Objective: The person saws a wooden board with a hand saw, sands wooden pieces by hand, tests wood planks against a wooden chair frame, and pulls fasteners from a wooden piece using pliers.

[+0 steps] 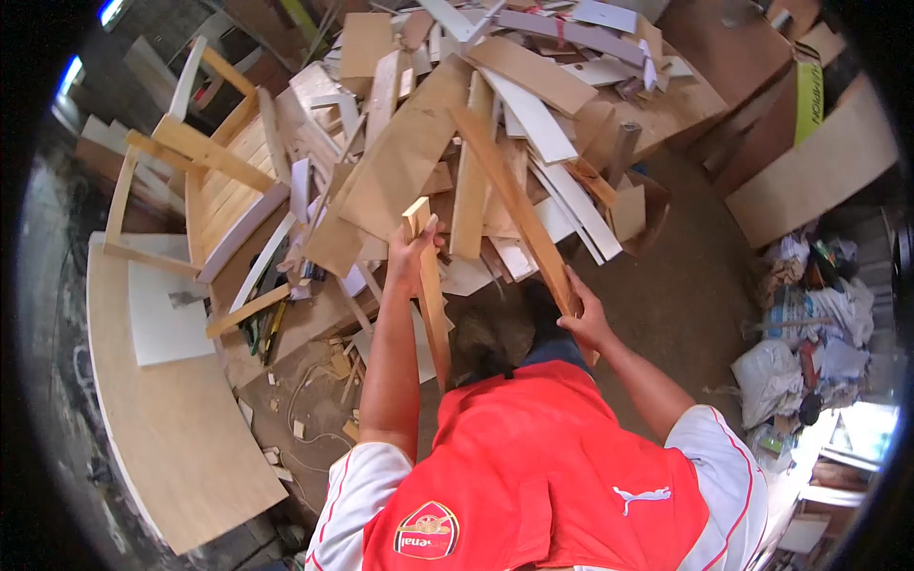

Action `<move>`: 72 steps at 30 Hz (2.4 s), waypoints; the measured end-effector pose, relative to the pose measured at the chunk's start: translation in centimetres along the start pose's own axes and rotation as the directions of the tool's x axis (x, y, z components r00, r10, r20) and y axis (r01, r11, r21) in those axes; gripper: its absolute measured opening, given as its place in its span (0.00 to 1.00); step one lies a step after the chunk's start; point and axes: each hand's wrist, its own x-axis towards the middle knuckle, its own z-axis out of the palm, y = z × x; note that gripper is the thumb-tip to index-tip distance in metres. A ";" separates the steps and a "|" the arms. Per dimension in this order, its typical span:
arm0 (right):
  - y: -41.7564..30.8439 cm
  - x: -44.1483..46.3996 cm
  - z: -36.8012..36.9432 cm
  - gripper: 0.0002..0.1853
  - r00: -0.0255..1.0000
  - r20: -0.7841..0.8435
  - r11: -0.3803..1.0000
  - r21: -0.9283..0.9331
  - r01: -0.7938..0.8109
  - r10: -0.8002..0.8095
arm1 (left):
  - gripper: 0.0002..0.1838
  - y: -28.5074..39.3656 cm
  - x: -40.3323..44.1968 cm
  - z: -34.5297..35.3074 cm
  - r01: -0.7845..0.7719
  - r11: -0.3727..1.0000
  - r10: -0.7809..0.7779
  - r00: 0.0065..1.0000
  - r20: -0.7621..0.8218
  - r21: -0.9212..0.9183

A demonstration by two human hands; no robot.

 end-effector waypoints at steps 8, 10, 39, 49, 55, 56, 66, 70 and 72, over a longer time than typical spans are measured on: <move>-5.9 4.5 2.7 0.56 0.921 0.195 0.932 -0.071 0.355 -0.336 | 0.46 10.9 -0.1 -9.8 -0.252 0.914 0.267 0.964 0.003 -0.318; -6.9 4.6 4.1 0.55 0.876 0.218 0.888 -0.074 0.454 -0.430 | 0.49 15.8 -2.2 -7.8 -0.354 0.857 0.293 0.933 -0.211 -0.375; -16.9 10.4 6.5 0.38 0.789 0.547 0.945 0.303 0.126 -0.280 | 0.41 28.8 -4.5 -10.9 -0.700 0.697 0.635 0.704 -0.318 -0.157; -15.3 8.9 3.1 0.42 0.795 0.575 0.835 0.522 -0.175 -0.193 | 0.42 28.7 -1.4 -18.4 -0.738 0.656 0.600 0.638 -0.483 -0.159; -17.9 7.5 0.6 0.45 0.756 0.557 0.827 0.561 -0.036 -0.345 | 0.45 24.7 -0.9 -23.6 -0.626 0.756 0.426 0.692 -0.583 -0.191; -18.0 7.3 0.3 0.46 0.752 0.549 0.843 0.538 0.015 -0.364 | 0.45 24.0 -1.6 -23.0 -0.611 0.764 0.406 0.706 -0.580 -0.209; -12.7 7.8 2.0 0.55 0.858 0.430 0.954 0.032 0.298 -0.282 | 0.42 20.6 -1.9 -18.5 -0.614 0.770 0.401 0.675 -0.619 -0.171; -8.5 6.1 2.9 0.45 0.901 0.379 0.949 0.299 0.099 -0.213 | 0.41 20.6 -0.8 -13.7 -0.528 0.815 0.280 0.720 -0.635 -0.240; -6.7 5.8 3.0 0.43 0.936 0.322 0.920 0.393 0.005 -0.143 | 0.42 19.3 1.1 -13.4 -0.470 0.850 0.242 0.750 -0.616 -0.238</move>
